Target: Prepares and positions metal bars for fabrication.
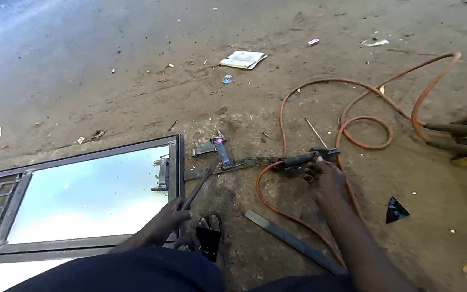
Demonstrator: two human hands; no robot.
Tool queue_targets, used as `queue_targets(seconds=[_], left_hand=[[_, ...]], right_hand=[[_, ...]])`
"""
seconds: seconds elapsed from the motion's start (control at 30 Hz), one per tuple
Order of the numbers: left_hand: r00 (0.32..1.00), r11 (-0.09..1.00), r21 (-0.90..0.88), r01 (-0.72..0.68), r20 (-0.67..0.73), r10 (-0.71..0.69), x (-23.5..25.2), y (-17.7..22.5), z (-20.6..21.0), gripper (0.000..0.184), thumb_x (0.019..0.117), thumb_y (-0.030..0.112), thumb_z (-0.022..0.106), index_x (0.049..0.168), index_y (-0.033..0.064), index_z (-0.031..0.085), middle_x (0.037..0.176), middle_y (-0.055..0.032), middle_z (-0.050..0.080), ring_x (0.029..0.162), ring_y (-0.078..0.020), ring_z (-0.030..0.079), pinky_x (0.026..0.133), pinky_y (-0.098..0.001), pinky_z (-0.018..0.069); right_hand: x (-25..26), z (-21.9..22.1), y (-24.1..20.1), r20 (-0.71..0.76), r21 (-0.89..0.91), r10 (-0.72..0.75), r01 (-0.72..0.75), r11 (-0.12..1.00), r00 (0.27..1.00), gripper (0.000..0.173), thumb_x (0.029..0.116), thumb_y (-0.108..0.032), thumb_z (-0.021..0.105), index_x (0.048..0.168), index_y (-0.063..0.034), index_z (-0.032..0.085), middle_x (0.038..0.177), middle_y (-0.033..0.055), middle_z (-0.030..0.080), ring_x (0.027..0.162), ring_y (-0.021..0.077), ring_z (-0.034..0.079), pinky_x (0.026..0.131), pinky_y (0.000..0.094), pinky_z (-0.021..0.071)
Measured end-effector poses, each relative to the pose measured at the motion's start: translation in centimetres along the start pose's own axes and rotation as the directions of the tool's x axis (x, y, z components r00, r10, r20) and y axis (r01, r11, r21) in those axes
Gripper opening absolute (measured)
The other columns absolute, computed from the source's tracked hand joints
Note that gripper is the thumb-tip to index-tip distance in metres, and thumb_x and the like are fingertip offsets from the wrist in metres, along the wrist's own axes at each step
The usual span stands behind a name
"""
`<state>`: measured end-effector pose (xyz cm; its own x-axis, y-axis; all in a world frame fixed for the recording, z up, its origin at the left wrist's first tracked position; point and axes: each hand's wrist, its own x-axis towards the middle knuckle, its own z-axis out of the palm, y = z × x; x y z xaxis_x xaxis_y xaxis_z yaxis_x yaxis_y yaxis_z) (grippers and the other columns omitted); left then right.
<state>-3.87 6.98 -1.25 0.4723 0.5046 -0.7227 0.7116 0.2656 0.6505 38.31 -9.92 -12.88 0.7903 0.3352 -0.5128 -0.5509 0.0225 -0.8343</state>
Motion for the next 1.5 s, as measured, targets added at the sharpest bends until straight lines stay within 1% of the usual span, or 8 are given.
queue_targets(seconds=[0.1,0.2,0.4,0.5,0.77,0.93,1.07,1.5], left_hand=[[0.999,0.996,-0.075,0.039,0.033,-0.037,0.2,1.6,-0.3,0.043,0.0952,0.023,0.072,0.126,0.0033,0.049,0.093,-0.017,0.066,0.067,-0.0263,0.069,0.061,-0.0407,0.0621],[0.998,0.998,-0.023,0.061,0.033,-0.061,0.7,2.5,-0.2,0.059,0.0894,0.038,0.08,0.128,0.0052,0.05,0.095,-0.0179,0.067,0.066,-0.0289,0.07,0.06,-0.0433,0.0633],[0.999,0.99,0.134,-0.052,-0.001,0.053,2.1,2.5,-0.2,0.039,0.0941,0.031,0.076,0.116,0.0062,0.055,0.087,-0.0149,0.065,0.06,-0.0238,0.065,0.059,-0.0384,0.0604],[0.996,0.968,0.238,-0.079,-0.018,0.086,2.0,4.0,0.1,0.035,0.0981,0.032,0.071,0.12,0.0102,0.054,0.08,-0.0126,0.063,0.056,-0.0208,0.061,0.056,-0.035,0.0571],[0.996,1.0,-0.02,-0.014,0.09,0.016,2.0,4.1,-2.0,0.037,0.1052,0.014,0.057,0.138,0.0081,0.041,0.096,-0.0219,0.071,0.078,-0.0325,0.073,0.073,-0.0423,0.0628],[1.0,0.977,0.215,-0.016,0.021,0.012,2.9,1.3,-5.3,0.042,0.1046,0.012,0.056,0.143,0.0121,0.04,0.099,-0.0158,0.071,0.082,-0.026,0.073,0.076,-0.0402,0.062],[0.989,0.826,0.558,0.082,-0.149,0.002,3.8,0.4,-5.8,0.035,0.1037,0.016,0.056,0.137,0.0145,0.045,0.095,-0.0106,0.071,0.076,-0.0225,0.073,0.073,-0.0431,0.0625],[0.986,0.846,0.515,0.138,0.006,-0.165,3.1,-0.1,-3.9,0.034,0.1034,0.011,0.055,0.136,0.0111,0.045,0.095,-0.0142,0.07,0.073,-0.0237,0.073,0.07,-0.0404,0.0635]], right_hand=[[-0.1,-0.1,-0.1,0.015,0.004,-0.014,0.013,1.0,1.0,0.03,0.103,-0.031,0.06,0.124,-0.0103,0.058,0.089,0.0047,0.068,0.066,0.0156,0.065,0.06,0.0331,0.0573],[0.1,-0.2,-0.2,0.008,0.01,-0.014,0.013,1.0,1.0,0.031,0.1029,-0.031,0.06,0.126,-0.0102,0.057,0.09,0.0059,0.068,0.066,0.0163,0.065,0.059,0.0337,0.0573],[0.2,-0.3,-0.2,0.006,0.005,-0.009,0.009,1.0,1.0,0.029,0.1027,-0.031,0.061,0.122,-0.0091,0.06,0.089,0.0067,0.069,0.066,0.0167,0.066,0.06,0.034,0.058],[0.1,-0.3,-0.3,-0.001,0.007,0.002,-0.002,1.0,1.0,0.028,0.1023,-0.031,0.061,0.121,-0.01,0.061,0.09,0.0064,0.07,0.067,0.0165,0.066,0.06,0.0332,0.0573],[0.6,-1.0,-0.1,0.027,0.027,-0.018,0.018,0.999,0.999,0.028,0.1025,-0.032,0.061,0.121,-0.0105,0.06,0.089,0.005,0.069,0.067,0.0159,0.066,0.06,0.033,0.0579],[0.8,-1.0,0.0,0.041,0.021,-0.009,0.008,1.0,0.999,0.03,0.1021,-0.033,0.061,0.123,-0.0122,0.059,0.091,0.0042,0.069,0.068,0.0161,0.067,0.062,0.0341,0.0587],[0.3,-0.6,-0.2,0.036,-0.004,-0.006,0.006,1.0,0.999,0.03,0.1024,-0.033,0.061,0.124,-0.0115,0.058,0.09,0.0041,0.069,0.066,0.0148,0.066,0.06,0.032,0.0579],[-0.1,-0.4,-0.4,0.026,0.011,0.018,-0.018,1.0,0.999,0.027,0.1022,-0.031,0.061,0.12,-0.0107,0.061,0.089,0.0052,0.069,0.067,0.0161,0.067,0.059,0.0328,0.0578]])
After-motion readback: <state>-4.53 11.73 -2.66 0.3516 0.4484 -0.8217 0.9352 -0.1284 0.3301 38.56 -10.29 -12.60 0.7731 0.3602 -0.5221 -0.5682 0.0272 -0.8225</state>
